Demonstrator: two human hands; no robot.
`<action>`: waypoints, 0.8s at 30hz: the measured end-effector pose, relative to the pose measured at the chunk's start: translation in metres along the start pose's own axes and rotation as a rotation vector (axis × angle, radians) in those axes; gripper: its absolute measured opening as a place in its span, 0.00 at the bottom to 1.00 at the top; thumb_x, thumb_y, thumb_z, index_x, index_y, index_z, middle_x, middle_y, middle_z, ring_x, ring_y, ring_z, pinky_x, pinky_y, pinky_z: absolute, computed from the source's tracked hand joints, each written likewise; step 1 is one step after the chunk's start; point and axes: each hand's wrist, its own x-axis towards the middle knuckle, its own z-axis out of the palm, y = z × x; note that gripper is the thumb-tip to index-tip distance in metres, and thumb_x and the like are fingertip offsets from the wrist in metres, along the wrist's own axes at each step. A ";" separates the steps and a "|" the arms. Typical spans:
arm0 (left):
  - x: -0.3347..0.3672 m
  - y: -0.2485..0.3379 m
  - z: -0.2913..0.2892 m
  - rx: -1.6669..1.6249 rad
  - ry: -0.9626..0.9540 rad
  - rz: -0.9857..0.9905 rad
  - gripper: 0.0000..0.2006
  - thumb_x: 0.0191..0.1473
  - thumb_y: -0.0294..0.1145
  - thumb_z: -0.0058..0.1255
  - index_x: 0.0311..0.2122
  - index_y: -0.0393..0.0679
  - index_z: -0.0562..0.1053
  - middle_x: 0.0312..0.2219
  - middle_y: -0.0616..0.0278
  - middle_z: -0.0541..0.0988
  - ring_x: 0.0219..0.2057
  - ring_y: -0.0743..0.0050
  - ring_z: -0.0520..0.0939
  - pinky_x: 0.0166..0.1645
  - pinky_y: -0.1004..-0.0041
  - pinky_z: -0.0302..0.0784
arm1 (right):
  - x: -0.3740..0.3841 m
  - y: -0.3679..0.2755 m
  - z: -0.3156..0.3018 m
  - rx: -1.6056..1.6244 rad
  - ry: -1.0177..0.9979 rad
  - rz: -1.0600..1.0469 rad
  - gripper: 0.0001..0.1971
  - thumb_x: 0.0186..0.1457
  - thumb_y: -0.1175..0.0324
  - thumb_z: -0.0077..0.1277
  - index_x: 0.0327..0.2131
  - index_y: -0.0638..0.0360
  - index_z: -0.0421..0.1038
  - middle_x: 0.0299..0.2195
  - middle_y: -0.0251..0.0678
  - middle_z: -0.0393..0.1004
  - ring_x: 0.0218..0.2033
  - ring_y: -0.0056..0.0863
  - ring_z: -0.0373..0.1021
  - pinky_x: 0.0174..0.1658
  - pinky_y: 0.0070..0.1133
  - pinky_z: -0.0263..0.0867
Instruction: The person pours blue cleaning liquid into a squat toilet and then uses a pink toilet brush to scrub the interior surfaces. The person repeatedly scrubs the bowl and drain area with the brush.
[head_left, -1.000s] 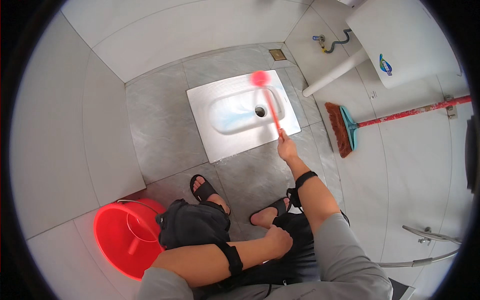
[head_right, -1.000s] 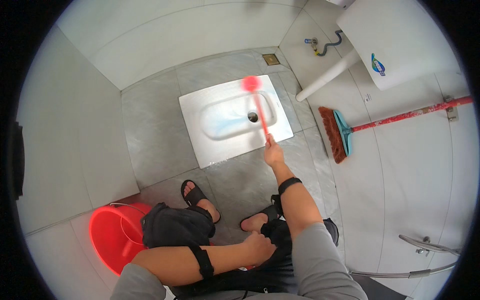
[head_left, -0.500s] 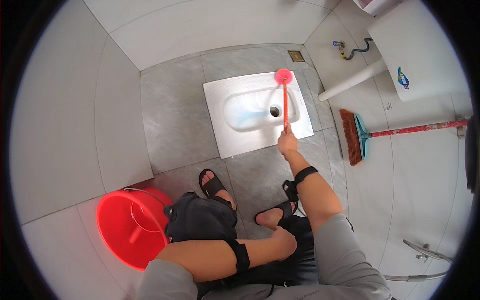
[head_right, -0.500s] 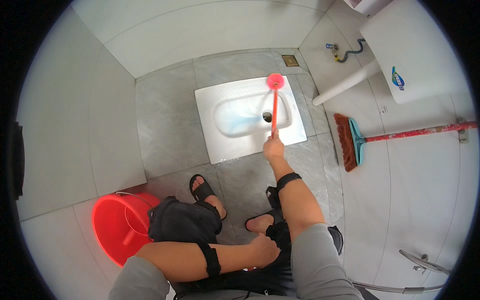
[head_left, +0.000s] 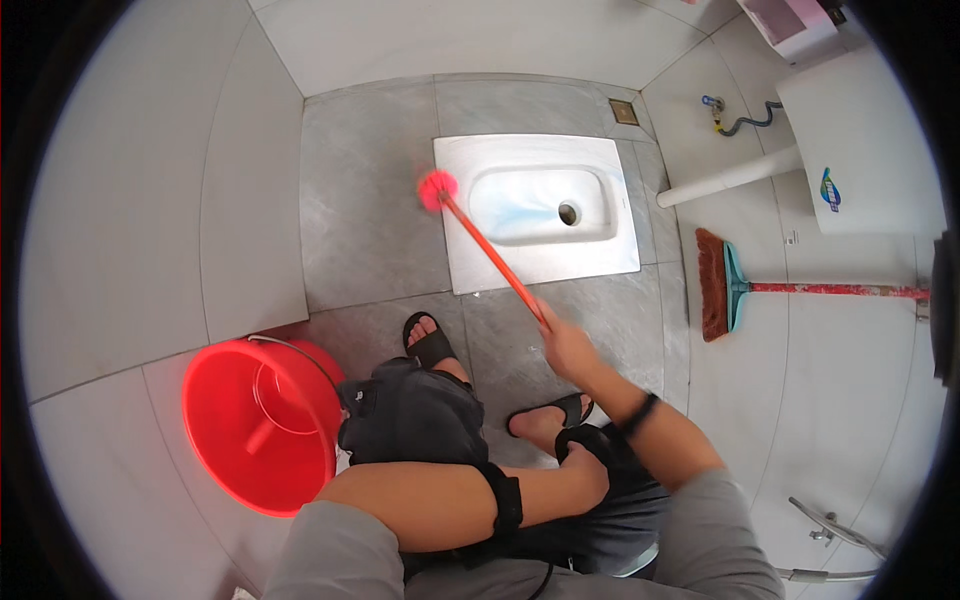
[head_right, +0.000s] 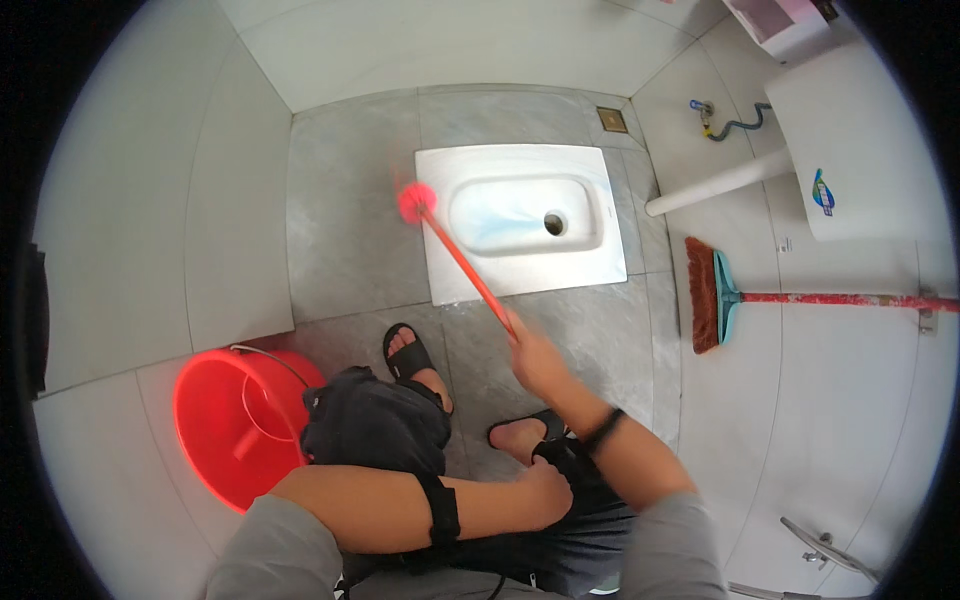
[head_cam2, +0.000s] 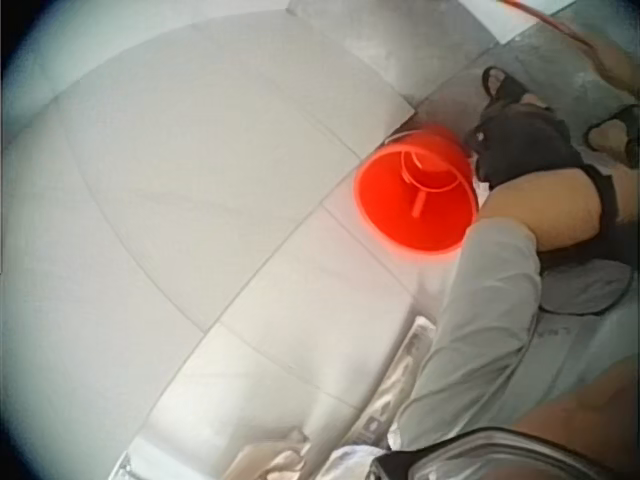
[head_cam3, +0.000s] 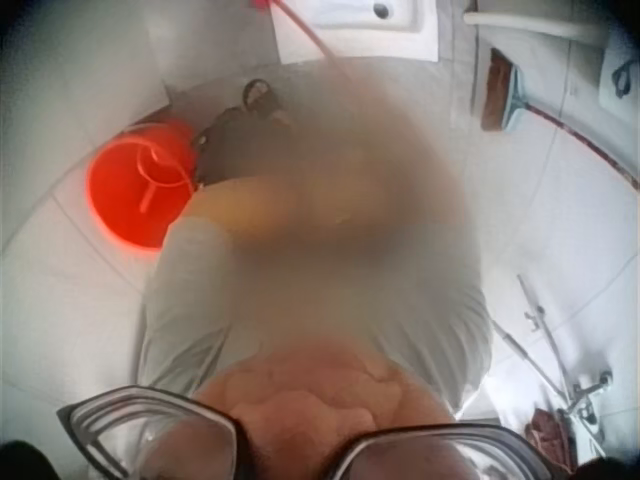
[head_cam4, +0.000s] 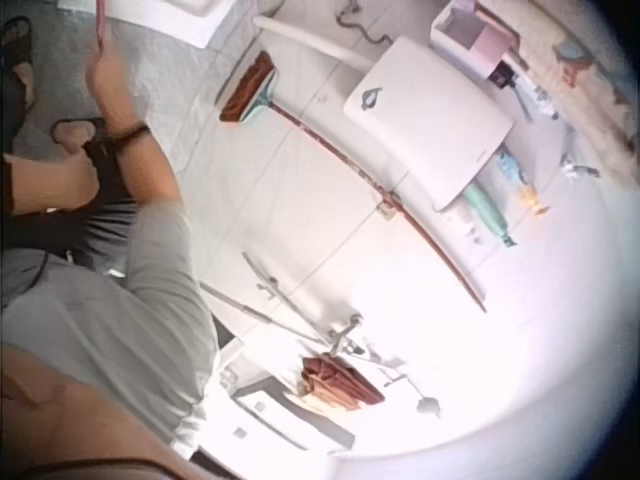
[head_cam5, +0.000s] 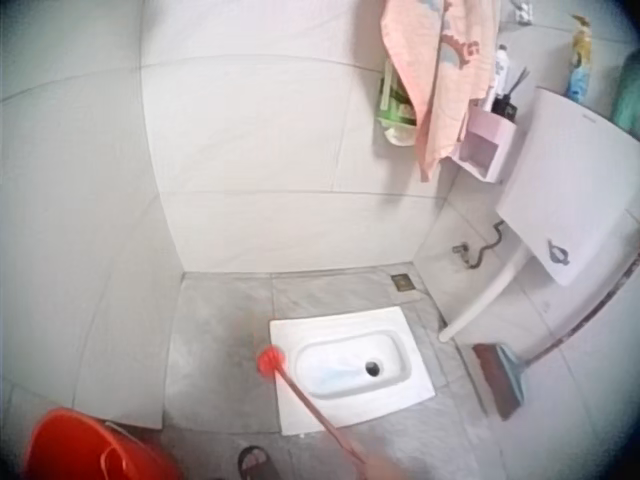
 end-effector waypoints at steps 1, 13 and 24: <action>-0.004 0.002 0.001 0.025 0.015 0.029 0.15 0.52 0.32 0.54 0.44 0.40 0.81 0.42 0.50 0.82 0.44 0.51 0.83 0.50 0.44 0.72 | -0.034 -0.006 -0.020 -0.068 -0.165 0.113 0.28 0.64 0.64 0.42 0.66 0.38 0.52 0.29 0.56 0.76 0.33 0.61 0.73 0.38 0.48 0.67; -0.006 -0.003 -0.020 0.007 -0.075 0.058 0.17 0.52 0.37 0.53 0.46 0.42 0.80 0.46 0.51 0.81 0.48 0.49 0.81 0.54 0.43 0.70 | 0.140 -0.029 -0.007 -0.120 0.005 0.091 0.26 0.64 0.63 0.39 0.66 0.46 0.54 0.35 0.60 0.76 0.39 0.60 0.73 0.45 0.49 0.66; -0.021 0.051 -0.014 -0.030 -0.081 0.375 0.19 0.49 0.37 0.57 0.47 0.43 0.80 0.47 0.50 0.81 0.49 0.48 0.80 0.51 0.42 0.71 | -0.109 -0.031 -0.066 -0.053 -0.303 0.297 0.26 0.64 0.67 0.43 0.65 0.49 0.55 0.39 0.64 0.74 0.42 0.62 0.71 0.44 0.45 0.67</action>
